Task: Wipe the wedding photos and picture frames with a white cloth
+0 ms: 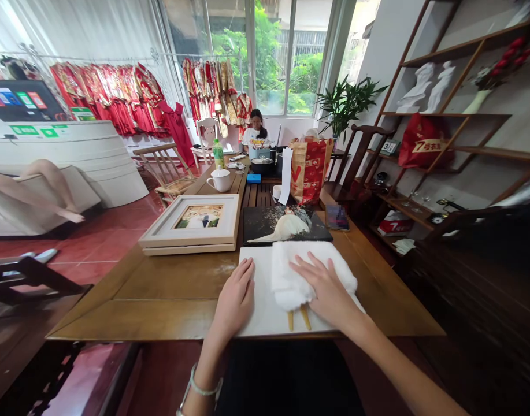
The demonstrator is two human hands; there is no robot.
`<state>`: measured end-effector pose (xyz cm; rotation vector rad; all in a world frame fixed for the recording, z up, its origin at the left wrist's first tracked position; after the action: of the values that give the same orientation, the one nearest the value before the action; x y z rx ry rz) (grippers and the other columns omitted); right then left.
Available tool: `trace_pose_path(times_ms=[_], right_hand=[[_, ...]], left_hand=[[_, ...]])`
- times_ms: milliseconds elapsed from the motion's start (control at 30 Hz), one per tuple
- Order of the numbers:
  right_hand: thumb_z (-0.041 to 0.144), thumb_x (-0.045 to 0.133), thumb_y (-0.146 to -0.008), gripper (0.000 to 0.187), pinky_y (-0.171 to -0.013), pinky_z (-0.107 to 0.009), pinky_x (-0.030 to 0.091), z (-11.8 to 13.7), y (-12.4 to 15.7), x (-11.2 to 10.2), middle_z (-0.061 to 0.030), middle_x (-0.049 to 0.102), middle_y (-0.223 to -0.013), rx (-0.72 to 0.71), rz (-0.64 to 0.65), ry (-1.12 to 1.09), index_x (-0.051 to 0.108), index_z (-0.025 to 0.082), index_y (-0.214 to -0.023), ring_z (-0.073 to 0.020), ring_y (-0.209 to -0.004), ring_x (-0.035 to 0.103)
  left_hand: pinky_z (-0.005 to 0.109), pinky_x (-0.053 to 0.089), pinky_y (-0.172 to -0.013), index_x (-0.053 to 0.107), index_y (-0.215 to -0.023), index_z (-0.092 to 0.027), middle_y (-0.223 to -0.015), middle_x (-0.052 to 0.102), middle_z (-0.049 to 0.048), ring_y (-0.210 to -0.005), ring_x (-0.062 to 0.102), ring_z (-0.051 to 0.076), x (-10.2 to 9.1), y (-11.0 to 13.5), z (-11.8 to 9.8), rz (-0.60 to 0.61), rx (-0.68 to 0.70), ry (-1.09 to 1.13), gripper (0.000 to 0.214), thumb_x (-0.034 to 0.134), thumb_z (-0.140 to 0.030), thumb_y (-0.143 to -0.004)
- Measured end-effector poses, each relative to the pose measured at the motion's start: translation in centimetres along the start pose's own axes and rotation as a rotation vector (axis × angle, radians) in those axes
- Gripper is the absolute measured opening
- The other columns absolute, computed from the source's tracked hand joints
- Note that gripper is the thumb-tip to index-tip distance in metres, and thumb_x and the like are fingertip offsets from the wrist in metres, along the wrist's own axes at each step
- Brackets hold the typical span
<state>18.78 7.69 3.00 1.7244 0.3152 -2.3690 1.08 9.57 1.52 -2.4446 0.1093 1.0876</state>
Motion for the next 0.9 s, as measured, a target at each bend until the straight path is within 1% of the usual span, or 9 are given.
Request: trace_pose_path(times_ms=[67,167,267,367,467,567,667,767,900], right_hand=[[-0.003,0.039,-0.051,0.094,-0.111,-0.058,0.005,1.2,3.4,0.4,0.0026,0.031,-0.150,-0.053,0.030,0.037,0.037,0.028,-0.140,-0.0244,-0.141,0.011],[-0.001,0.040,-0.054,0.092,-0.113,-0.055,0.007,2.3,7.4,0.2,0.0055,0.033,-0.149,-0.132,0.076,0.047,0.036,0.032,-0.140,-0.0229,-0.141,0.014],[0.005,0.044,-0.065,0.080,-0.113,-0.051,0.013,1.9,8.1,-0.4,0.0050,0.040,-0.145,-0.178,0.138,0.005,0.038,0.034,-0.139,-0.0216,-0.139,0.023],[0.014,0.049,-0.074,0.068,-0.113,-0.047,0.017,0.1,5.6,-1.0,-0.0020,0.032,-0.150,-0.196,0.137,-0.036,0.039,0.029,-0.139,-0.0220,-0.139,0.022],[0.014,0.053,-0.072,0.071,-0.113,-0.045,0.018,-2.4,1.3,-1.5,-0.0081,0.016,-0.154,-0.188,0.050,-0.036,0.038,0.024,-0.140,-0.0239,-0.141,0.014],[0.015,0.052,-0.072,0.068,-0.112,-0.048,0.018,-4.5,-2.3,-1.6,-0.0095,0.022,-0.153,-0.151,-0.036,-0.032,0.041,0.022,-0.138,-0.0250,-0.141,0.016],[0.014,0.050,-0.073,0.063,-0.112,-0.050,0.017,-5.0,-3.2,-1.5,-0.0073,0.032,-0.149,-0.140,-0.066,-0.033,0.047,0.022,-0.135,-0.0245,-0.140,0.019],[0.012,0.051,-0.069,0.067,-0.112,-0.051,0.014,-3.9,-0.8,-1.3,-0.0052,0.035,-0.148,-0.162,-0.072,-0.024,0.046,0.023,-0.135,-0.0240,-0.140,0.019],[0.013,0.050,-0.075,0.065,-0.113,-0.051,0.014,-1.7,5.5,-1.1,-0.0012,0.035,-0.148,-0.211,-0.045,-0.025,0.041,0.028,-0.138,-0.0229,-0.140,0.019]], left_hand=[[0.044,0.032,-0.111,0.049,-0.132,-0.018,-0.142,0.046,0.0088,-0.134,0.037,0.022,0.1,0.0,0.1,0.014,-0.017,-0.006,0.043,0.036,-0.020,-0.092],[0.045,0.031,-0.111,0.049,-0.132,-0.016,-0.142,0.045,0.0101,-0.135,0.036,0.023,0.2,-0.1,0.1,0.033,-0.034,-0.012,0.043,0.035,-0.020,-0.092],[0.045,0.032,-0.111,0.049,-0.132,-0.017,-0.142,0.046,0.0097,-0.135,0.037,0.023,0.1,-0.1,-0.1,0.027,-0.020,-0.006,0.042,0.035,-0.020,-0.092],[0.045,0.033,-0.111,0.049,-0.132,-0.019,-0.142,0.046,0.0088,-0.134,0.037,0.023,0.0,-0.1,-0.1,0.014,-0.007,-0.002,0.042,0.036,-0.020,-0.092],[0.045,0.033,-0.110,0.049,-0.133,-0.019,-0.142,0.046,0.0090,-0.134,0.038,0.023,0.0,-0.1,-0.1,0.014,0.004,-0.005,0.043,0.036,-0.020,-0.092],[0.045,0.033,-0.110,0.049,-0.132,-0.019,-0.142,0.046,0.0092,-0.134,0.038,0.023,-0.1,-0.1,0.0,0.012,0.006,-0.010,0.042,0.036,-0.021,-0.092],[0.044,0.033,-0.110,0.049,-0.132,-0.020,-0.142,0.046,0.0085,-0.134,0.038,0.023,-0.2,0.0,0.1,0.005,0.006,-0.014,0.042,0.036,-0.021,-0.092],[0.045,0.032,-0.111,0.049,-0.133,-0.018,-0.142,0.046,0.0092,-0.135,0.037,0.023,0.0,0.0,0.1,0.015,-0.004,-0.018,0.043,0.035,-0.021,-0.092],[0.046,0.031,-0.111,0.049,-0.133,-0.016,-0.143,0.045,0.0106,-0.135,0.036,0.024,0.2,-0.1,0.1,0.030,-0.022,-0.015,0.043,0.034,-0.021,-0.092]])
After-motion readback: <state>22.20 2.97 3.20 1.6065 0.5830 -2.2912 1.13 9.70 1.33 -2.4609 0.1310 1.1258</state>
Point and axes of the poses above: each hand's wrist, its own y-axis away from the middle knuckle, its own x-axis out of the palm, z = x × y, the point moved 10 cm from there along -y, towards the middle knuckle
